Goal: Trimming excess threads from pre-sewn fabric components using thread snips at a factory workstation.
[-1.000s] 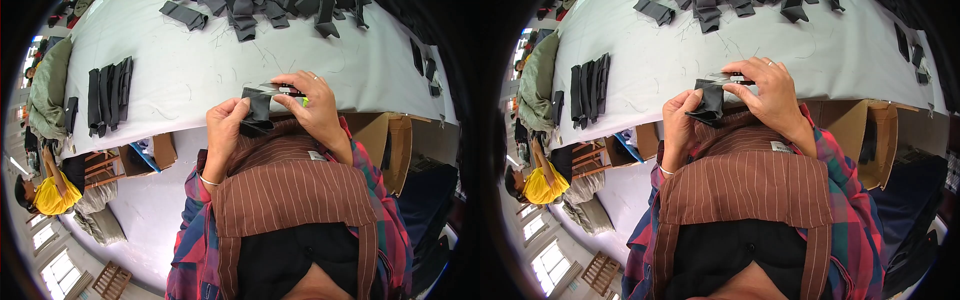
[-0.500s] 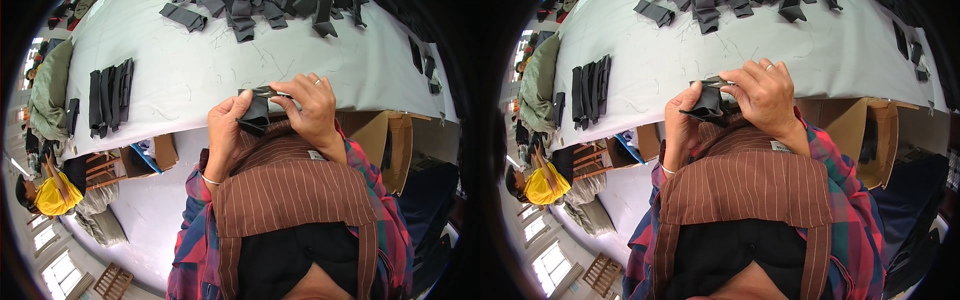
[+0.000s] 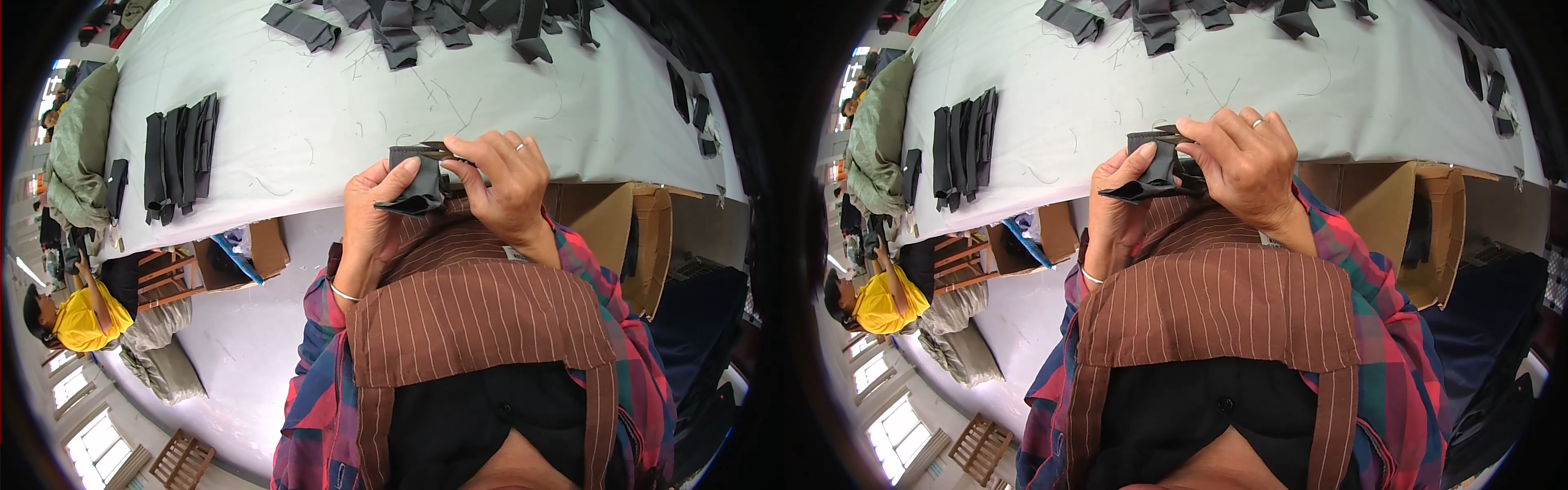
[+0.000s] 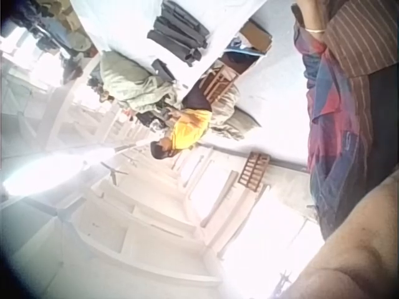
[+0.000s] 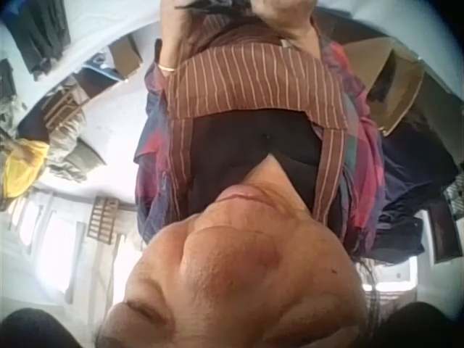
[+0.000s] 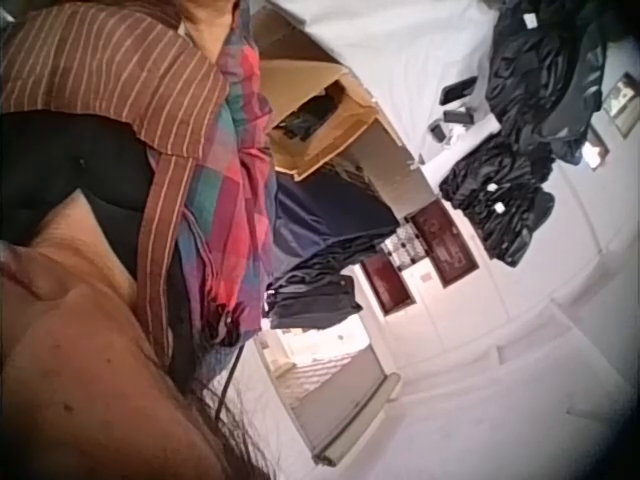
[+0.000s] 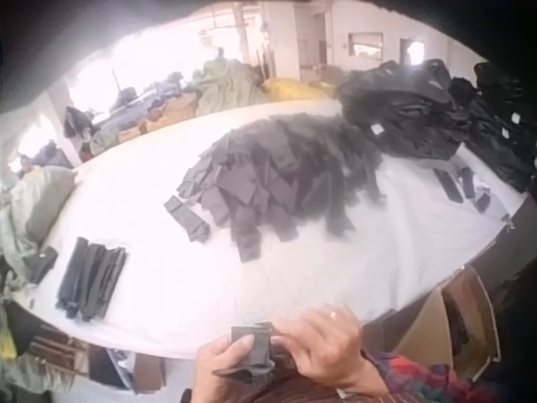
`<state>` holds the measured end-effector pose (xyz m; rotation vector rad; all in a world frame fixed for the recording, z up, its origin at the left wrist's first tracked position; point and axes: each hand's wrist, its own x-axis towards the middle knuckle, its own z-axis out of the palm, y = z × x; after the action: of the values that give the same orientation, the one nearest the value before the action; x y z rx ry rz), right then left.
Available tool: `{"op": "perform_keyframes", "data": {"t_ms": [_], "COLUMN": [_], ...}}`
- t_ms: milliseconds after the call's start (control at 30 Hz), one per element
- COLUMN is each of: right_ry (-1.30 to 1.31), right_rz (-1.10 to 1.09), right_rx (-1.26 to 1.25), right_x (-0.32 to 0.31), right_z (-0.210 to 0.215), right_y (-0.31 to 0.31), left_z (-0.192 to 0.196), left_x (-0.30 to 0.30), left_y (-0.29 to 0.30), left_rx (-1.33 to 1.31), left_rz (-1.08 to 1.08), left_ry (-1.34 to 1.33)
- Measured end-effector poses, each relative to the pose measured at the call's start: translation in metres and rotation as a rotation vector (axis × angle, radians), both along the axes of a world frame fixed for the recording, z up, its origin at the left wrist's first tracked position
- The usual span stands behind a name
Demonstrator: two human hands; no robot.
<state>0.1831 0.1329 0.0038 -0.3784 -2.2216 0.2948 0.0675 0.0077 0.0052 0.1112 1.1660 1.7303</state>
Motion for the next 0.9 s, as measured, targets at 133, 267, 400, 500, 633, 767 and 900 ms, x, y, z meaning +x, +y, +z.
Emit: {"op": "perform_keyframes", "data": {"t_ms": [133,267,400,500,633,767,900], "right_ry": [-0.018,0.067,0.279,0.223,-0.041,-0.162,-0.231], "right_rz": [0.019,0.182,0.382,0.410,0.352,0.344,0.361], "right_rx": [0.004,-0.507,-1.003,-1.016,-1.079,-0.924,-0.775], "right_x": [0.000,0.005,0.007,-0.002,0.004,0.005,0.002], "right_z": [0.003,0.029,0.049,0.046,0.025,0.021,0.022], "right_y": [-0.001,-0.006,0.000,0.005,0.001,-0.002,-0.002], "left_z": [0.002,0.032,0.058,0.022,-0.006,-0.027,-0.024], "left_x": [-0.002,0.001,-0.001,-0.014,-0.011,-0.014,-0.014], "left_y": [-0.002,-0.009,-0.020,-0.011,-0.013,-0.015,-0.012], "left_rx": [0.011,0.039,0.090,0.000,0.058,0.119,0.088], "left_rz": [-0.003,-0.083,-0.176,-0.031,0.094,0.104,0.119], "left_ry": [-0.018,0.091,0.821,0.858,0.541,0.583,0.639]}}
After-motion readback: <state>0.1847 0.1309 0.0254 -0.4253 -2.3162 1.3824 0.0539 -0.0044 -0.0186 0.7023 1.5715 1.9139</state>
